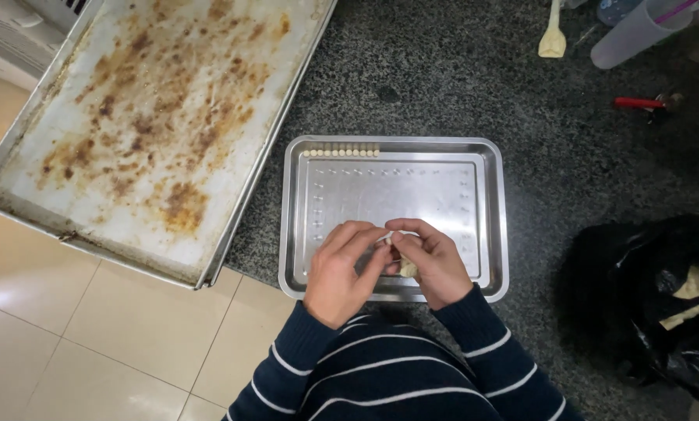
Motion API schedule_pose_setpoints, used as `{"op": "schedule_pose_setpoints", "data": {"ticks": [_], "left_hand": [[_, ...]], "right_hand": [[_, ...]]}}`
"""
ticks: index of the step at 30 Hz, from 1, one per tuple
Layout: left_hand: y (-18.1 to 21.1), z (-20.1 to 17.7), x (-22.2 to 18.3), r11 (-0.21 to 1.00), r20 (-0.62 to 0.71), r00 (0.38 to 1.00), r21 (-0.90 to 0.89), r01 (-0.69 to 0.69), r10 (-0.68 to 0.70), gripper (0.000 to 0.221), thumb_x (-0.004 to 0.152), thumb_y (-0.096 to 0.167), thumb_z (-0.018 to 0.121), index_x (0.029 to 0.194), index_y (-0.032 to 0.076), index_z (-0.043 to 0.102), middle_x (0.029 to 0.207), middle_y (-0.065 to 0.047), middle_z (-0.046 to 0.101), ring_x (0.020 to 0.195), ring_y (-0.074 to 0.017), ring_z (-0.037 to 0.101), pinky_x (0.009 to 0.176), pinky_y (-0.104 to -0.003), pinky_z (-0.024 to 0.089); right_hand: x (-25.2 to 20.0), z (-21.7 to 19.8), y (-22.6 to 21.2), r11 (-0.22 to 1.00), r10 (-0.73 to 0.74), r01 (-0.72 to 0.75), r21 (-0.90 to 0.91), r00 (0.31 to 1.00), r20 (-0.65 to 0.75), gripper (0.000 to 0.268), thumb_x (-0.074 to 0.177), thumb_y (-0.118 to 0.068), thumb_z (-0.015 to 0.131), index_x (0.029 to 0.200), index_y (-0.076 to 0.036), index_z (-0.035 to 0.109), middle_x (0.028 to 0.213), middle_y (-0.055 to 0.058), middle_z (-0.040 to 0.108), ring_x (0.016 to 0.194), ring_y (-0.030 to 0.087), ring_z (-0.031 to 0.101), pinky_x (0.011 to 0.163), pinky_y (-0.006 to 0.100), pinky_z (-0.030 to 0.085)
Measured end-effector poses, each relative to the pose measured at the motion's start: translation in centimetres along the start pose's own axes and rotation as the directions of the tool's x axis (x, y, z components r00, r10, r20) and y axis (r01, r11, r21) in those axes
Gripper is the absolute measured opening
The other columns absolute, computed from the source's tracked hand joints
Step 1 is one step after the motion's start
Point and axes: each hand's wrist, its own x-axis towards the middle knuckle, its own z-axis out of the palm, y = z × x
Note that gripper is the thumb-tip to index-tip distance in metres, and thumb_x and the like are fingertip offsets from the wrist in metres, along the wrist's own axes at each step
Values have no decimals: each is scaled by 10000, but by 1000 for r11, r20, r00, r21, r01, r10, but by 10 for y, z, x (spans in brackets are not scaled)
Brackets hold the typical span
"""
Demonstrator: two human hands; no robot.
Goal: The person is taking small pieces of dough from a bag, rolling them into balls between their hands, and placing them in neat rows on a metal tray.
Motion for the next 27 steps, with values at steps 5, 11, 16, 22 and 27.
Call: {"op": "schedule_pose_setpoints", "data": {"ticks": [5, 11, 16, 22, 27], "left_hand": [[-18, 11, 8, 1000, 5, 1000, -5, 18, -18, 94, 1028, 96, 804, 1108, 91, 853, 1014, -57, 790, 955, -352, 789, 828, -448, 659], [-62, 19, 48, 991, -31, 1000, 136, 3, 2, 70, 1022, 116, 821, 1086, 94, 839, 1025, -95, 763, 993, -396, 766, 859, -487, 642], [-122, 50, 87, 954, -19, 997, 293, -70, 79, 102, 1010, 91, 821, 1111, 101, 836, 1152, -105, 701, 1113, -405, 713, 993, -520, 597], [-150, 81, 126, 881, -4, 983, 444, -165, 186, 76, 1001, 48, 832, 1065, 85, 817, 1322, -83, 636, 1329, -371, 626, 1233, -599, 441], [-181, 99, 128, 807, 97, 983, 562, -181, 153, 95, 1027, 106, 818, 1106, 138, 776, 1395, -49, 592, 1382, -325, 599, 1315, -650, 359]], "right_hand": [[11, -9, 9, 999, 29, -29, -23, 1000, -6, 392, 1077, -91, 742, 1408, 116, 708, 949, 265, 839, 826, 302, 823, 727, 407, 742], [22, -16, 4, 996, 82, -81, 27, 996, -33, 447, 1081, -122, 735, 1438, 141, 682, 1061, 317, 847, 885, 323, 835, 745, 413, 733], [35, -31, 14, 990, 121, -115, 86, 990, -68, 428, 1077, -164, 752, 1396, 117, 706, 1085, 319, 854, 890, 337, 852, 730, 405, 727], [43, -41, 14, 986, 132, -118, 118, 984, -120, 395, 1087, -169, 739, 1365, 110, 711, 1065, 320, 849, 858, 341, 857, 693, 402, 722], [45, -45, 16, 983, 145, -127, 130, 980, -135, 372, 1098, -152, 718, 1371, 101, 716, 1078, 330, 853, 866, 352, 866, 687, 405, 723]]}}
